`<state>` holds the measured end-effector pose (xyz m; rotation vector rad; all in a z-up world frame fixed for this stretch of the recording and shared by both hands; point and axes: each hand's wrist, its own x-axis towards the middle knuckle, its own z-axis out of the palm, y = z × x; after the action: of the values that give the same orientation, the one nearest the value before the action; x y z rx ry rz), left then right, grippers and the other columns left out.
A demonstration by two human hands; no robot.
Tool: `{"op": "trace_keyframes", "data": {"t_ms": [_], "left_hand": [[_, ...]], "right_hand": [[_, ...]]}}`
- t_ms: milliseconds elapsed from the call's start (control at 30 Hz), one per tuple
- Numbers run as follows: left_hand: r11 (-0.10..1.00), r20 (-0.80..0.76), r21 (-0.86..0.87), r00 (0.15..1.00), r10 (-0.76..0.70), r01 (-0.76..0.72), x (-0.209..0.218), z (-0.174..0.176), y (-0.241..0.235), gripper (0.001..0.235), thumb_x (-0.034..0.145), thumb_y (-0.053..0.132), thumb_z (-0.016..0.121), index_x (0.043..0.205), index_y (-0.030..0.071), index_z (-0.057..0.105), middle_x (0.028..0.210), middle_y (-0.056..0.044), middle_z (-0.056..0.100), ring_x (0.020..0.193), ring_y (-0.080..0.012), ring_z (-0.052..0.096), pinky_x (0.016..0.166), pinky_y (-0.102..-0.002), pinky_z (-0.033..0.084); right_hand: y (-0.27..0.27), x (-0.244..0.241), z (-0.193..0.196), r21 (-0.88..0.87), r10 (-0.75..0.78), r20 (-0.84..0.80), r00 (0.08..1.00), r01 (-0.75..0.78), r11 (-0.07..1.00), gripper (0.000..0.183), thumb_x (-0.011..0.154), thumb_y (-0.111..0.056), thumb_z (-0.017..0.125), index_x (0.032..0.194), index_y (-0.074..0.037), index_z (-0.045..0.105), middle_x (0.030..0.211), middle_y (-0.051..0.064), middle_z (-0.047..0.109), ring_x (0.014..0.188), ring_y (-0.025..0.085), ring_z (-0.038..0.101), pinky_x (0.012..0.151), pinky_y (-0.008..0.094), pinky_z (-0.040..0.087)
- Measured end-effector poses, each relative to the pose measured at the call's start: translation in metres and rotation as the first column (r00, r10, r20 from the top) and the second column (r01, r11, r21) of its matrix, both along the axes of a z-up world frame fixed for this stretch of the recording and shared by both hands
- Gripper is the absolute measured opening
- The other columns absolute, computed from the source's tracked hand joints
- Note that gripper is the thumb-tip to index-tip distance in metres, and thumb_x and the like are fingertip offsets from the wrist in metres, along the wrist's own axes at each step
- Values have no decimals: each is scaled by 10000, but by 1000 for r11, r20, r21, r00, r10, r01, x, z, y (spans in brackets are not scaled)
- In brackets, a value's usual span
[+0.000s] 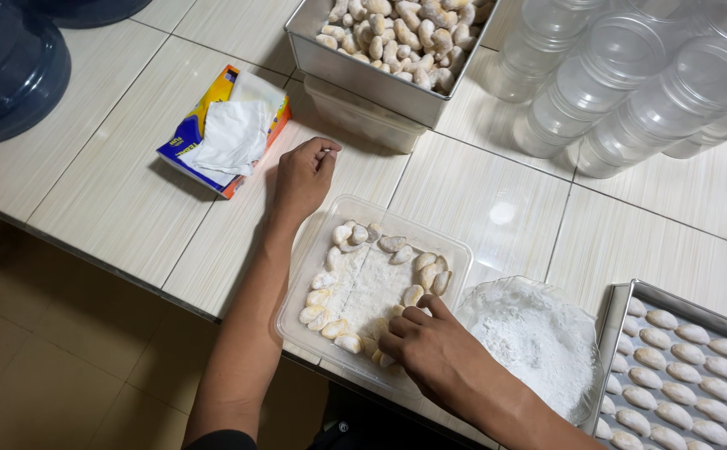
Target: The person repeatedly picks up small, crescent-shaped dough pieces from a plastic container, rolls them in a plate of white powder, and places them onto a metal baking tray. The process is repeated continuously to fill the tray with the coated dough pieces.
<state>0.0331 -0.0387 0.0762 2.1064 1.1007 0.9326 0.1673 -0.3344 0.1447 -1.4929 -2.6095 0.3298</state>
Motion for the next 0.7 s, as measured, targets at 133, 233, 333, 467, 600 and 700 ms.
{"op": "trace_keyframes", "data": {"t_ms": [133, 233, 333, 467, 600, 700], "left_hand": [[999, 9, 26, 1000, -19, 19, -1, -1, 0, 161, 958, 137, 587, 1011, 130, 739, 787, -31, 705, 653, -189, 614, 653, -366, 476], [997, -119, -44, 992, 52, -57, -1, 20, -11, 171, 974, 247, 578, 1020, 226, 741, 787, 48, 716, 722, -161, 665, 660, -364, 474], [994, -207, -45, 975, 84, -95, -1, 28, -15, 183, 956, 284, 577, 1043, 275, 738, 891, 38, 761, 862, -206, 717, 720, -416, 499], [990, -228, -94, 970, 82, -106, -1, 31, -18, 189, 961, 282, 580, 1056, 282, 744, 870, 43, 760, 863, -204, 722, 727, -398, 496], [997, -119, -47, 992, 48, -54, -2, 18, -14, 192, 978, 167, 589, 1072, 194, 754, 841, 22, 736, 783, -149, 686, 709, -335, 496], [998, -83, -35, 996, 41, -44, -1, 20, -17, 185, 997, 146, 600, 1083, 155, 763, 805, 11, 705, 724, -126, 644, 681, -315, 482]], "right_hand": [[-2, 1, 14, 20, -29, -43, 999, 30, 999, 95, 803, -72, 634, 845, -150, 599, 812, 43, 599, 776, 279, 596, 1034, 482, 365], [-9, 10, 19, 169, -136, -170, 976, 165, 972, 103, 866, -39, 625, 890, -137, 646, 767, 25, 596, 731, 251, 597, 1069, 500, 395], [-26, 30, 61, 34, -198, -282, 939, 216, 976, 164, 942, -135, 596, 1089, -143, 669, 1020, 19, 684, 889, 251, 613, 1084, 489, 325], [-60, 60, 77, 23, -348, -343, 873, 378, 926, 184, 962, -175, 617, 1129, -165, 695, 1045, -33, 748, 953, 181, 683, 1091, 479, 328], [-105, 81, 56, -54, -599, -281, 750, 611, 790, 205, 905, -133, 659, 1093, -204, 699, 1020, -78, 769, 930, 124, 721, 1091, 452, 361], [-136, 89, 33, -138, -664, -263, 700, 654, 744, 220, 891, -138, 656, 1087, -225, 705, 1020, -80, 792, 953, 118, 744, 1099, 458, 344]]}}
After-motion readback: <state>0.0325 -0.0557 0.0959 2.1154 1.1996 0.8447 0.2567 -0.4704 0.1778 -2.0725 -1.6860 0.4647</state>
